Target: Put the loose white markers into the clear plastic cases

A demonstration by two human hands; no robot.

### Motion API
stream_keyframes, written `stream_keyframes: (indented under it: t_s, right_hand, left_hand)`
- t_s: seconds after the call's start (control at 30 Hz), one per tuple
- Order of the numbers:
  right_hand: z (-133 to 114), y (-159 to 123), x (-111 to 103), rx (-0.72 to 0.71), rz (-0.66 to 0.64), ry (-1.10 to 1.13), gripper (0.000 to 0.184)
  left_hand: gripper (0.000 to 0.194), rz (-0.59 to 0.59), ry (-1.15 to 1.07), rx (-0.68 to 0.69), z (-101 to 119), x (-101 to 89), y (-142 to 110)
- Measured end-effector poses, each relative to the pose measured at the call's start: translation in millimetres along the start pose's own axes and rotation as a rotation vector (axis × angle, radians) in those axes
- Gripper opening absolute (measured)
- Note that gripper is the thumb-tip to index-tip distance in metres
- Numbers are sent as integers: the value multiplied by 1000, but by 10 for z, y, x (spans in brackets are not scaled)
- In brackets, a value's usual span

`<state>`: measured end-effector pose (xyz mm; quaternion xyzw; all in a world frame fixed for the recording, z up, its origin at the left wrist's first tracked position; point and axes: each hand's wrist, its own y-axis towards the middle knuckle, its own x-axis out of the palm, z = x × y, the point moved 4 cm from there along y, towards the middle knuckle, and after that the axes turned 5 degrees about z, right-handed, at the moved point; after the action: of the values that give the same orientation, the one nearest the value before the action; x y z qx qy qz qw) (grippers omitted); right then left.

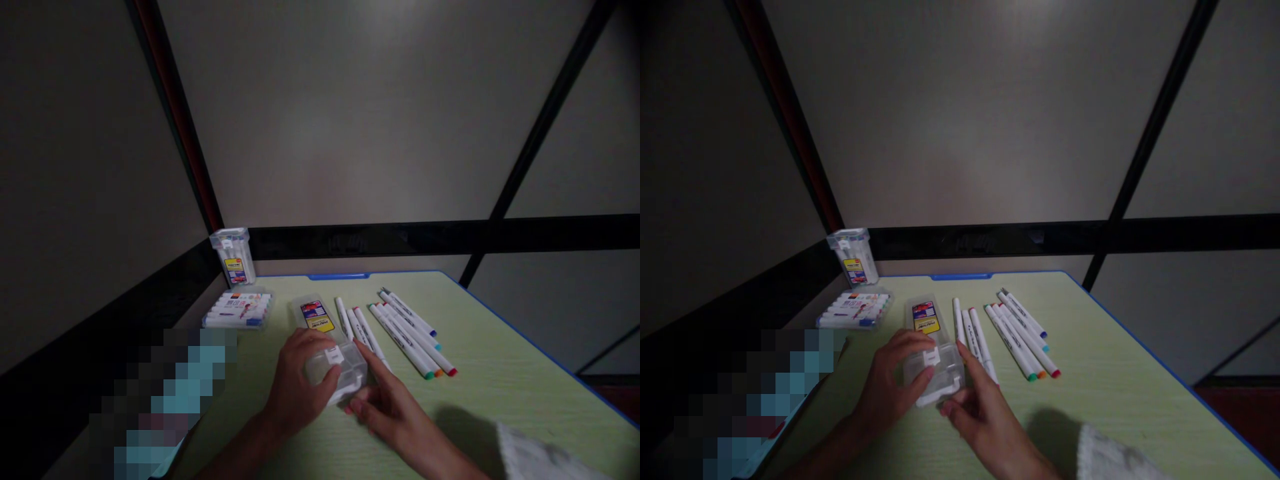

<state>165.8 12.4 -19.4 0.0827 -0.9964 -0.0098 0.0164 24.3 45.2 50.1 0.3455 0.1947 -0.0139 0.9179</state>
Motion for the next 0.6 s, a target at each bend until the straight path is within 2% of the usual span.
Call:
stream_keyframes:
  t_s: [0.23, 0.5, 0.6]
  right_hand:
    - [-17, -36, 13, -38, -2, -79, 80]
    - [-54, -36, -4, -92, 18, -158, 75]
    - [-48, -36, -9, -111, 21, -177, 73]
  left_hand:
    - [18, -9, 102, -63, 28, 23, 30]
    - [17, -260, 548, 90, 201, 99, 11]
    - [17, -316, 679, 144, 239, 142, -27]
